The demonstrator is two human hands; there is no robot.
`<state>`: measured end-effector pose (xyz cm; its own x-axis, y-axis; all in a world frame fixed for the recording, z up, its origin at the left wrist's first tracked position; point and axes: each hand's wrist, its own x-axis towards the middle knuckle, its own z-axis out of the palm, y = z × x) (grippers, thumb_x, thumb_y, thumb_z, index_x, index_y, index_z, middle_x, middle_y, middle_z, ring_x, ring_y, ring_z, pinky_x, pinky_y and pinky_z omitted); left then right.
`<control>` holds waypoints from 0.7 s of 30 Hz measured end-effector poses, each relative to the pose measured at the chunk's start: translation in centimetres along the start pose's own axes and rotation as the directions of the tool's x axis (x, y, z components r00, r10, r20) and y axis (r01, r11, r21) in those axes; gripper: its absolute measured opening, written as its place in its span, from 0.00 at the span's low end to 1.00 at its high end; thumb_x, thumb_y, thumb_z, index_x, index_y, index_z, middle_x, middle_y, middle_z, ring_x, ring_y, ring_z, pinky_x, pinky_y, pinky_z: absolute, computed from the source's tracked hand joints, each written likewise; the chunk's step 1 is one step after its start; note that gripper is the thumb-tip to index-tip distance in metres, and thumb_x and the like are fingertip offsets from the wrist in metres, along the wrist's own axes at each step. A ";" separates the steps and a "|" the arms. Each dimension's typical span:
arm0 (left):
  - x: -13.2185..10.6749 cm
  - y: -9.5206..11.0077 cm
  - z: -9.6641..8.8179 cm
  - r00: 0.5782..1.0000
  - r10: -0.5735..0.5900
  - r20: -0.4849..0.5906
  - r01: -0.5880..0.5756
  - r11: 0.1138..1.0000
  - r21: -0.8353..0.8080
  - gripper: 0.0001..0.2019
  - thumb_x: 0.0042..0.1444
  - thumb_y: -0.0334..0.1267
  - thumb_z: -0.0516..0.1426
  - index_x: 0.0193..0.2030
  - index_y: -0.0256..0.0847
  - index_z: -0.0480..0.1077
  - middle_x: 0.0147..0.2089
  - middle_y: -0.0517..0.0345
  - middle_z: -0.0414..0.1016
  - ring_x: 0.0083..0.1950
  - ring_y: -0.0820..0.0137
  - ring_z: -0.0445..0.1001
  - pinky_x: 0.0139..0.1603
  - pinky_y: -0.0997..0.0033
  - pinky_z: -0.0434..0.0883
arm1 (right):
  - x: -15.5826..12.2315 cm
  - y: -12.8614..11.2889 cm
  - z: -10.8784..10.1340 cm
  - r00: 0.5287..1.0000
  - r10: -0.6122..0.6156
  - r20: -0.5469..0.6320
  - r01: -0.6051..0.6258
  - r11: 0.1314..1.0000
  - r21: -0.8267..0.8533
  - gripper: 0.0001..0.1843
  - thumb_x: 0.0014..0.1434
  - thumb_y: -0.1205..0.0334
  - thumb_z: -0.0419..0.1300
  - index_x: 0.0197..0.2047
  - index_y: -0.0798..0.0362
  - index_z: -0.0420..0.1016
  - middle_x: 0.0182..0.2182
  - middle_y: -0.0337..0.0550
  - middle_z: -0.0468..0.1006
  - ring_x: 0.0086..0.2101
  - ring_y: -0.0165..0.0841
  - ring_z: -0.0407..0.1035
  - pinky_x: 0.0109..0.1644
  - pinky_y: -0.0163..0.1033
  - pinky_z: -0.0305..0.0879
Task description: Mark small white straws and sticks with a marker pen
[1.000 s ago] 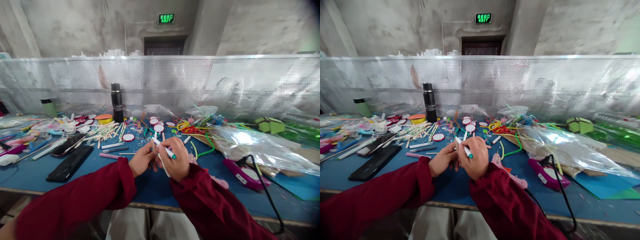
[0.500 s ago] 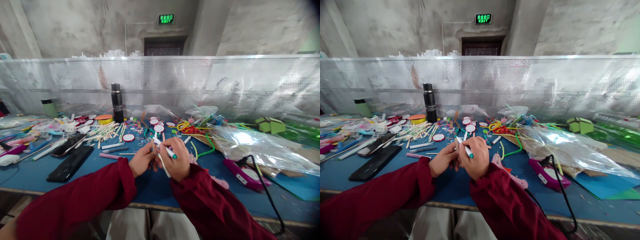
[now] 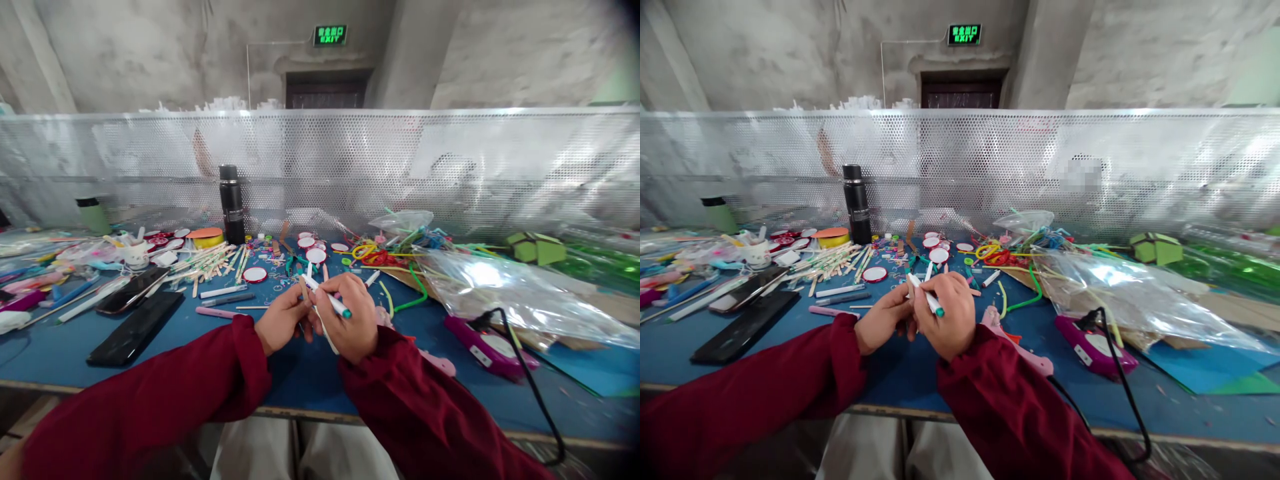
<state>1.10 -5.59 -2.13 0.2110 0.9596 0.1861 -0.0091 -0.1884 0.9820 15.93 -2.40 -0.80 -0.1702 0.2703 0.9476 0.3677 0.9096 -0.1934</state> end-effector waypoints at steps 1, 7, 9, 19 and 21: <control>0.0 0.0 0.0 1.000 -0.001 -0.001 0.001 1.000 0.001 0.25 0.60 0.63 0.56 0.43 0.40 0.61 0.27 0.60 0.77 0.19 0.76 0.72 0.18 0.78 0.56 | 0.0 0.0 0.0 1.000 0.002 -0.002 -0.002 1.000 -0.005 0.08 0.65 0.67 0.58 0.32 0.48 0.68 0.27 0.37 0.76 0.31 0.34 0.69 0.43 0.45 0.65; 0.0 -0.1 0.0 1.000 -0.002 -0.006 0.002 1.000 0.004 0.24 0.60 0.62 0.56 0.43 0.40 0.61 0.27 0.60 0.77 0.19 0.76 0.71 0.18 0.78 0.56 | -0.1 0.2 0.0 1.000 0.001 -0.016 -0.001 1.000 -0.011 0.08 0.65 0.66 0.59 0.32 0.48 0.68 0.27 0.37 0.76 0.31 0.34 0.69 0.44 0.45 0.65; 0.0 -0.1 0.0 1.000 -0.005 -0.009 0.005 1.000 0.001 0.24 0.60 0.62 0.56 0.43 0.40 0.61 0.27 0.60 0.77 0.19 0.76 0.71 0.18 0.78 0.56 | -0.1 0.2 0.0 1.000 0.003 -0.013 -0.003 1.000 -0.011 0.08 0.65 0.66 0.59 0.32 0.48 0.68 0.27 0.37 0.76 0.31 0.34 0.70 0.44 0.45 0.65; 0.0 0.1 -0.2 1.000 -0.021 0.002 0.021 1.000 0.000 0.26 0.58 0.64 0.57 0.41 0.40 0.61 0.27 0.58 0.77 0.20 0.75 0.72 0.18 0.77 0.56 | -0.1 0.1 -0.1 0.999 0.036 -0.001 -0.036 0.998 -0.045 0.05 0.66 0.64 0.58 0.37 0.47 0.72 0.30 0.40 0.79 0.34 0.36 0.72 0.45 0.46 0.67; 0.1 0.2 -0.1 1.000 -0.026 0.002 0.026 1.000 0.005 0.27 0.58 0.65 0.56 0.40 0.40 0.62 0.27 0.58 0.77 0.19 0.76 0.71 0.18 0.77 0.55 | 0.0 0.1 -0.1 0.999 0.031 0.015 -0.031 0.998 -0.045 0.04 0.67 0.63 0.58 0.40 0.47 0.74 0.33 0.41 0.80 0.37 0.37 0.74 0.46 0.46 0.68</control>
<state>0.98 -5.52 -1.93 0.2136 0.9637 0.1603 0.0016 -0.1645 0.9864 16.07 -2.32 -0.82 -0.1719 0.3033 0.9373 0.4139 0.8856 -0.2107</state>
